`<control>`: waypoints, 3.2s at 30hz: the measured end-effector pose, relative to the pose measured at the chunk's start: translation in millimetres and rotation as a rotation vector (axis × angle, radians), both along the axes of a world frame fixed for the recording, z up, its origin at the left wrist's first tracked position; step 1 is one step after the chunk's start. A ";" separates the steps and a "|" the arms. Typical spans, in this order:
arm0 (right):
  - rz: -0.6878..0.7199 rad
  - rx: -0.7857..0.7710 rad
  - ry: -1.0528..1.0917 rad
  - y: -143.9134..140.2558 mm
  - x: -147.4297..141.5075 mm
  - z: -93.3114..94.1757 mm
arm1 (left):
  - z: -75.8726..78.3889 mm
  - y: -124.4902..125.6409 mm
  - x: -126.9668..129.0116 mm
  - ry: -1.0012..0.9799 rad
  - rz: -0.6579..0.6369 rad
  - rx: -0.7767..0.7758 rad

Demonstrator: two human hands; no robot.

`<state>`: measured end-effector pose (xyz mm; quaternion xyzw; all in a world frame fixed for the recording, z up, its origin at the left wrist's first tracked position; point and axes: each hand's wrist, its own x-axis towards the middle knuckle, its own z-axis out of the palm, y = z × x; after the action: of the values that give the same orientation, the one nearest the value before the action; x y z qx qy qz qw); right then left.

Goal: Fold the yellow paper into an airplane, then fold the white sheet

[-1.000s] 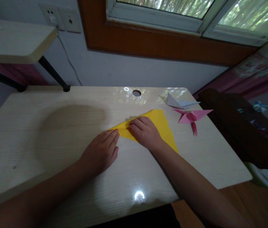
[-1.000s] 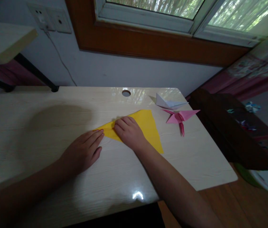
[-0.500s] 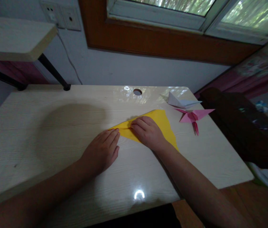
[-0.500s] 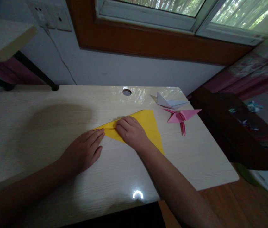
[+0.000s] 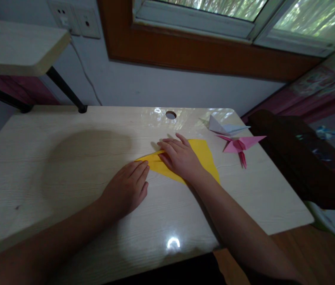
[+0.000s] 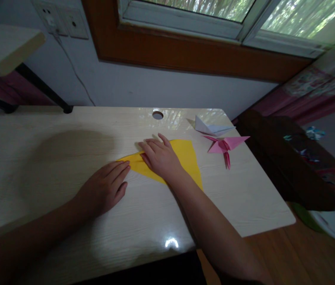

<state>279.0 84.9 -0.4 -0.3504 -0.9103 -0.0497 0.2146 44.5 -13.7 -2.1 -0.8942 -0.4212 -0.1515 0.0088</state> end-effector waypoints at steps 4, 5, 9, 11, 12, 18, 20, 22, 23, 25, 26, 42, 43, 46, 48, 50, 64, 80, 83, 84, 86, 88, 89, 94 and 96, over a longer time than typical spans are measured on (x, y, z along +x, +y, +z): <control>0.011 -0.001 -0.057 1.0 -4.1 5.2 | -0.7 -0.2 0.7 -0.010 -0.013 0.006; 0.014 0.007 -0.073 1.2 -4.0 6.1 | -1.0 -0.2 0.7 -0.012 -0.015 0.007; 0.013 0.042 -0.106 2.6 -1.5 8.1 | -1.3 -0.3 0.7 -0.004 -0.017 0.022; 0.026 0.053 -0.096 3.4 -0.2 8.6 | -1.4 -0.4 0.8 0.002 -0.016 0.025; 0.037 0.054 -0.084 3.5 0.4 8.9 | -1.7 -0.5 0.8 0.001 -0.014 0.025; 0.126 0.031 -0.006 -4.1 4.5 13.2 | -5.0 -1.2 0.8 0.002 -0.007 0.031; 0.148 0.039 -0.005 -9.5 6.7 14.0 | -4.5 -1.3 1.0 -0.004 -0.008 0.029; 0.164 0.049 -0.017 -14.4 9.3 13.6 | -3.2 -1.4 1.2 -0.016 -0.012 0.024; 0.169 0.056 -0.026 -16.3 10.6 12.9 | -2.6 -1.4 1.2 -0.019 -0.014 0.022; 0.176 0.073 -0.050 -18.2 13.1 10.8 | -1.8 -1.7 1.0 -0.017 -0.017 0.023; 0.177 0.083 -0.058 -18.2 14.1 9.4 | -1.8 -1.9 0.8 -0.013 -0.018 0.023; 0.203 0.076 0.002 -13.7 14.7 5.7 | 6.1 -7.8 -1.6 0.011 0.063 0.004; 0.204 0.073 0.002 -13.8 14.5 5.9 | 6.0 -8.0 -1.8 0.010 0.060 0.017; 0.222 0.067 -0.008 -13.6 15.0 6.0 | 3.3 -7.7 -2.0 0.019 0.032 0.036; 0.229 0.064 -0.015 -13.5 15.6 6.0 | 0.3 -7.0 -2.2 0.022 0.013 0.027; 0.226 0.058 -0.017 -13.5 16.1 6.1 | -2.5 -6.4 -2.3 0.016 0.005 0.018; 0.214 -0.036 0.027 -13.2 18.2 4.4 | -2.2 -6.8 -2.3 0.017 0.015 -0.004; 0.249 -0.045 0.053 -11.2 19.8 -1.0 | -0.9 -7.6 -2.9 0.047 0.032 -0.013; 0.248 -0.034 0.042 -11.0 19.9 -0.6 | -3.3 -7.2 -3.5 0.065 0.019 -0.004; 0.250 -0.035 0.038 -10.8 19.9 -0.5 | -4.0 -7.1 -3.7 0.067 0.017 -0.004; 0.253 -0.045 0.042 -10.5 20.2 -0.6 | -4.9 -7.1 -4.0 0.071 0.020 -0.006; 0.257 -0.061 0.056 -10.4 20.4 -1.0 | -4.7 -7.3 -4.0 0.077 0.026 -0.008; 0.257 -0.068 0.065 -10.4 20.6 -1.2 | -4.3 -7.4 -3.9 0.081 0.028 -0.007; 0.248 -0.087 0.071 -10.8 21.6 -0.8 | -2.4 -8.0 -3.2 0.089 0.037 0.006; 0.247 -0.101 0.064 -10.8 22.2 0.4 | -2.5 -8.1 -3.2 0.084 0.038 0.009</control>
<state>301.2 74.2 0.0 -0.2474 -0.9405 0.0342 0.2302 41.3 -21.8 -4.7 -0.8916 -0.4366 -0.1157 0.0333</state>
